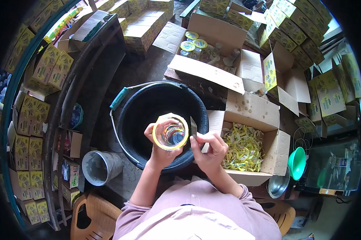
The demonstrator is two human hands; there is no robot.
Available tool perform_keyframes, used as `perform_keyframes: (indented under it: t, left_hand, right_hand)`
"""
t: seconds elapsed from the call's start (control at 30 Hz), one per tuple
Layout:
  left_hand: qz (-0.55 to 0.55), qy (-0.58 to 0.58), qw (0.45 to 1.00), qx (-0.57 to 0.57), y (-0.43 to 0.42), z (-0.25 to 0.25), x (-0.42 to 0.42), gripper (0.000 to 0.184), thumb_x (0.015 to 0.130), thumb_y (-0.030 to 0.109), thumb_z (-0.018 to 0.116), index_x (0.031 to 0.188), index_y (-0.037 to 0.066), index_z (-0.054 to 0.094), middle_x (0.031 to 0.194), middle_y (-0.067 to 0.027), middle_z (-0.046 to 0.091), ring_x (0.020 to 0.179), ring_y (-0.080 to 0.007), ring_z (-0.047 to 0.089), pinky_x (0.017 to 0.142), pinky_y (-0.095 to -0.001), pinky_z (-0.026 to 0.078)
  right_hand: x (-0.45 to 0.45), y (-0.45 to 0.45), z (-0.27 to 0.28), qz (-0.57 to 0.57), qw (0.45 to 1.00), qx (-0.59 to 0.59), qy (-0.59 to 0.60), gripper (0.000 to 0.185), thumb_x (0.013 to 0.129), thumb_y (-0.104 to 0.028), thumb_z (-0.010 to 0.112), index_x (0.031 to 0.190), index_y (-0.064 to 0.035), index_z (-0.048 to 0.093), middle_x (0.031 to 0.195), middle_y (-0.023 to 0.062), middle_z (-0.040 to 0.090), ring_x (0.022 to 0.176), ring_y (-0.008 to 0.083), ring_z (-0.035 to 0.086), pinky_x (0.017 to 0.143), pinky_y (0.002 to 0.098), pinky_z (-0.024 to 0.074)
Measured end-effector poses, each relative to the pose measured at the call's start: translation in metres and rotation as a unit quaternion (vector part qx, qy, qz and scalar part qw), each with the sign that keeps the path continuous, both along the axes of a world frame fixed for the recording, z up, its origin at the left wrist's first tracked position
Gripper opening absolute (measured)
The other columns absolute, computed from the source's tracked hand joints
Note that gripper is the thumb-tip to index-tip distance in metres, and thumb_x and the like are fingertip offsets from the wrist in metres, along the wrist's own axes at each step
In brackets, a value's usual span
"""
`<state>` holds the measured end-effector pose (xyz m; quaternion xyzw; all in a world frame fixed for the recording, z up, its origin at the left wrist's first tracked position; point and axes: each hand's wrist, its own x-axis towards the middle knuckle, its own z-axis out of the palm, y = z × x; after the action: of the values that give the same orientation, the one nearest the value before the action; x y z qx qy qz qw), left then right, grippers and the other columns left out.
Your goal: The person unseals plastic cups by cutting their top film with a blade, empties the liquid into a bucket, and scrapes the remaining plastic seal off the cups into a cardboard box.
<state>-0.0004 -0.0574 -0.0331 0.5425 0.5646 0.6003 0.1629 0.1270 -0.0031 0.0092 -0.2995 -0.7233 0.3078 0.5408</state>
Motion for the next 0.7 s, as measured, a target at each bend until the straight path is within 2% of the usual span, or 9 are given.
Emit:
perform_keyframes:
  t: [0.13,0.23,0.4,0.5,0.6,0.7]
  left_hand:
    - [0.011,0.023,1.000,0.012,0.001,0.001,0.001,0.066,0.059,0.001,0.066,0.114,0.005,0.030,0.109,-0.0080,0.042,0.102,-0.0185,0.046,0.091,-0.0264,0.033]
    - [0.010,0.113,0.993,-0.033,-0.002,0.008,-0.002,0.071,0.059,0.001,0.067,0.116,0.006,0.024,0.109,-0.0096,0.042,0.102,-0.0196,0.047,0.091,-0.0272,0.035]
    - [-0.081,0.051,0.995,-0.014,0.000,0.021,0.006,0.079,0.061,0.004,0.071,0.115,0.008,0.014,0.111,-0.0133,0.040,0.103,-0.0210,0.049,0.090,-0.0289,0.039]
    - [-0.120,0.047,0.992,-0.007,0.004,0.033,0.024,0.078,0.063,0.006,0.071,0.114,0.008,0.013,0.111,-0.0145,0.041,0.104,-0.0224,0.049,0.090,-0.0305,0.039]
    - [-0.153,0.065,0.986,-0.003,0.007,0.038,0.049,0.076,0.064,0.005,0.069,0.113,0.008,0.012,0.112,-0.0151,0.042,0.102,-0.0235,0.050,0.090,-0.0318,0.038]
    - [-0.158,0.130,0.979,-0.006,0.008,0.047,0.076,0.075,0.064,0.004,0.068,0.113,0.007,0.011,0.111,-0.0144,0.043,0.102,-0.0235,0.049,0.090,-0.0325,0.038]
  right_hand:
    - [-0.002,-0.003,-0.002,-0.001,1.000,0.013,0.006,0.016,0.066,0.005,0.069,0.079,-0.0037,0.064,0.062,0.0046,0.057,0.050,0.0089,0.053,0.045,0.0200,0.0411]
    - [-0.002,-0.003,-0.002,-0.009,1.000,0.020,0.008,0.017,0.065,0.005,0.069,0.078,-0.0040,0.064,0.062,0.0050,0.057,0.050,0.0101,0.054,0.045,0.0205,0.0415]
    - [0.014,-0.007,0.010,-0.058,0.997,0.052,-0.003,0.016,0.063,0.003,0.070,0.074,-0.0050,0.063,0.060,0.0066,0.057,0.051,0.0137,0.057,0.045,0.0222,0.0426]
    - [0.035,-0.009,0.013,-0.097,0.993,0.072,0.016,0.015,0.064,0.002,0.070,0.074,-0.0054,0.063,0.060,0.0063,0.056,0.050,0.0140,0.057,0.045,0.0224,0.0423]
    - [0.064,-0.012,0.022,-0.125,0.990,0.065,0.002,0.016,0.062,0.004,0.069,0.074,-0.0043,0.062,0.061,0.0062,0.056,0.050,0.0147,0.055,0.045,0.0236,0.0421]
    - [0.093,-0.013,0.036,-0.139,0.988,0.062,-0.012,0.017,0.061,0.007,0.066,0.075,-0.0023,0.062,0.063,0.0064,0.056,0.052,0.0152,0.055,0.047,0.0236,0.0421]
